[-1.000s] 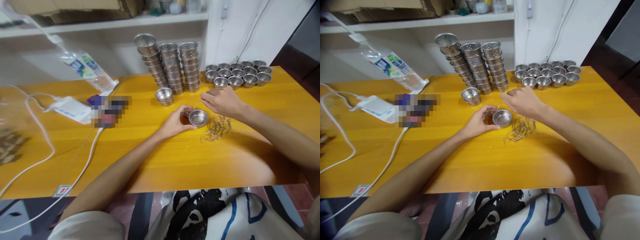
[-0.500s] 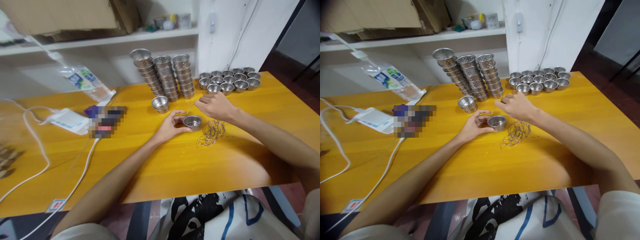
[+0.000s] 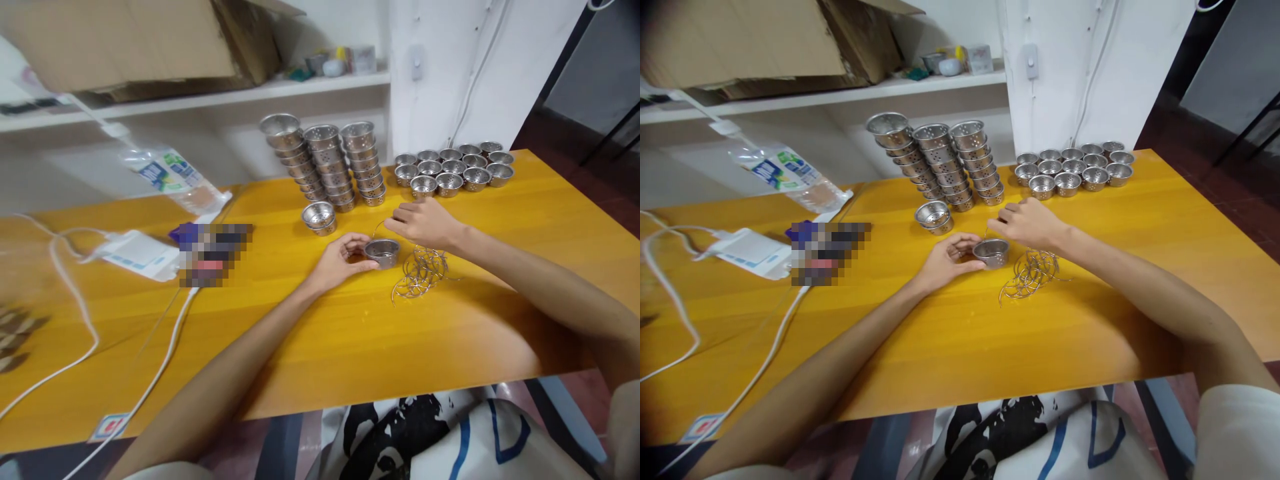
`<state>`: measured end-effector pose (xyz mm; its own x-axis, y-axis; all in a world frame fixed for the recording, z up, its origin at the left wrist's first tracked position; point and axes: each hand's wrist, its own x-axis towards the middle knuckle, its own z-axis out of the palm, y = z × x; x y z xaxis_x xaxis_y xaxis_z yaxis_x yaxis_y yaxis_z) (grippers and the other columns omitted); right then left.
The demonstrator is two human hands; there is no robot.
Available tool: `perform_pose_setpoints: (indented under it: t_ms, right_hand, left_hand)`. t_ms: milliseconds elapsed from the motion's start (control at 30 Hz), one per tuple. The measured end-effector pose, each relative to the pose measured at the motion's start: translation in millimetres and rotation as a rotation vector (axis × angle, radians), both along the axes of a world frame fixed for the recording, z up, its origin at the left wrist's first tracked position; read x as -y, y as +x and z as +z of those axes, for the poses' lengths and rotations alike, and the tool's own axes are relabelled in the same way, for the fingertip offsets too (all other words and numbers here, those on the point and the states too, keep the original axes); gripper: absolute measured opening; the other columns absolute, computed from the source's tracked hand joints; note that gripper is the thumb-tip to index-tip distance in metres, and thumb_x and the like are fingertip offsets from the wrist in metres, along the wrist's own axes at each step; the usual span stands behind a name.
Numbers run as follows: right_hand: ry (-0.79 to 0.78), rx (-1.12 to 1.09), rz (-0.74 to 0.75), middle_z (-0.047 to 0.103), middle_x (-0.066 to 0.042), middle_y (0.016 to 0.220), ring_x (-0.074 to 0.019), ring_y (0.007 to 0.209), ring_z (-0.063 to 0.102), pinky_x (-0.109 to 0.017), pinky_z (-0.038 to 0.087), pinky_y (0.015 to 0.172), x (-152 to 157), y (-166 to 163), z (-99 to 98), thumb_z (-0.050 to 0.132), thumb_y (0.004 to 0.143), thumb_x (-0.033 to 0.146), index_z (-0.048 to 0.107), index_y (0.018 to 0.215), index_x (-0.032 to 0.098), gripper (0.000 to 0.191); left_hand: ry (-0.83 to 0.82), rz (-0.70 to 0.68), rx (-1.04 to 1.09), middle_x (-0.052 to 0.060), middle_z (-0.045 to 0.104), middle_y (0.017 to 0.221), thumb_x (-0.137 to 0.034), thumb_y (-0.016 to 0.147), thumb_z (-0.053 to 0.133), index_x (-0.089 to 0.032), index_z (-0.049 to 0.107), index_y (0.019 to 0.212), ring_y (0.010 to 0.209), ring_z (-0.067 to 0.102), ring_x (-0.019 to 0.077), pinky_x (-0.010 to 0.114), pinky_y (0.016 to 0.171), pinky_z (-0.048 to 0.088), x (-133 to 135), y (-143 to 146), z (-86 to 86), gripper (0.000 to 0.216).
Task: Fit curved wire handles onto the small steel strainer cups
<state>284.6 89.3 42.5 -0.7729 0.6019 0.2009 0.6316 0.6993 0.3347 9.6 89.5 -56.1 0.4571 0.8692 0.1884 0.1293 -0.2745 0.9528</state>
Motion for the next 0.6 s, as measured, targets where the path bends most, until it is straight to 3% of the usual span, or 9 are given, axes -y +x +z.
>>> perform_pose_setpoints:
  t_ms: [167,333,433,500,600]
  right_hand:
    - [-0.008,0.017,0.026,0.073,-0.008,0.094,-0.0188,0.077,0.047,-0.036,0.020,0.066,1.8,-1.0,1.6,0.033,0.114,0.009,0.073,0.113,0.020,0.042]
    - [-0.045,-0.035,0.045,0.075,-0.009,0.096,-0.0191,0.081,0.051,-0.036,0.022,0.067,4.4,-2.4,-0.4,0.034,0.115,0.010,0.072,0.109,0.020,0.040]
    - [-0.074,-0.171,0.035,0.077,-0.013,0.119,-0.0182,0.084,0.058,-0.034,0.025,0.065,3.1,-3.4,-6.5,0.040,0.115,0.017,0.073,0.110,0.019,0.034]
    - [-0.161,-0.338,0.081,0.075,-0.015,0.134,-0.0175,0.088,0.063,-0.031,0.036,0.069,0.2,-3.4,-10.3,0.046,0.114,0.022,0.073,0.109,0.017,0.027]
    - [-0.450,-0.590,0.196,0.078,-0.013,0.123,-0.0184,0.097,0.070,-0.033,0.053,0.089,-6.4,-1.9,-13.0,0.061,0.111,0.032,0.072,0.105,0.017,0.020]
  left_hand:
    - [0.013,0.000,-0.015,0.012,0.084,0.117,-0.047,0.071,0.104,-0.020,0.074,0.119,0.104,0.080,0.0263,0.052,0.106,0.064,1.0,0.5,2.1,0.063]
    - [0.044,-0.061,-0.095,0.014,0.085,0.124,-0.052,0.085,0.094,-0.020,0.079,0.128,0.106,0.081,0.0263,0.049,0.104,0.066,1.8,0.4,7.1,0.056]
    - [0.050,-0.079,-0.100,0.014,0.084,0.128,-0.057,0.086,0.093,-0.020,0.079,0.131,0.107,0.082,0.0268,0.049,0.103,0.067,2.1,0.6,8.8,0.060]
    - [0.046,-0.084,-0.099,0.015,0.083,0.131,-0.059,0.086,0.094,-0.019,0.079,0.132,0.110,0.081,0.0276,0.050,0.105,0.067,2.6,0.7,9.5,0.063]
    - [0.049,-0.088,-0.091,0.015,0.083,0.131,-0.062,0.088,0.092,-0.019,0.079,0.131,0.114,0.081,0.0297,0.051,0.108,0.065,3.2,0.4,9.8,0.062]
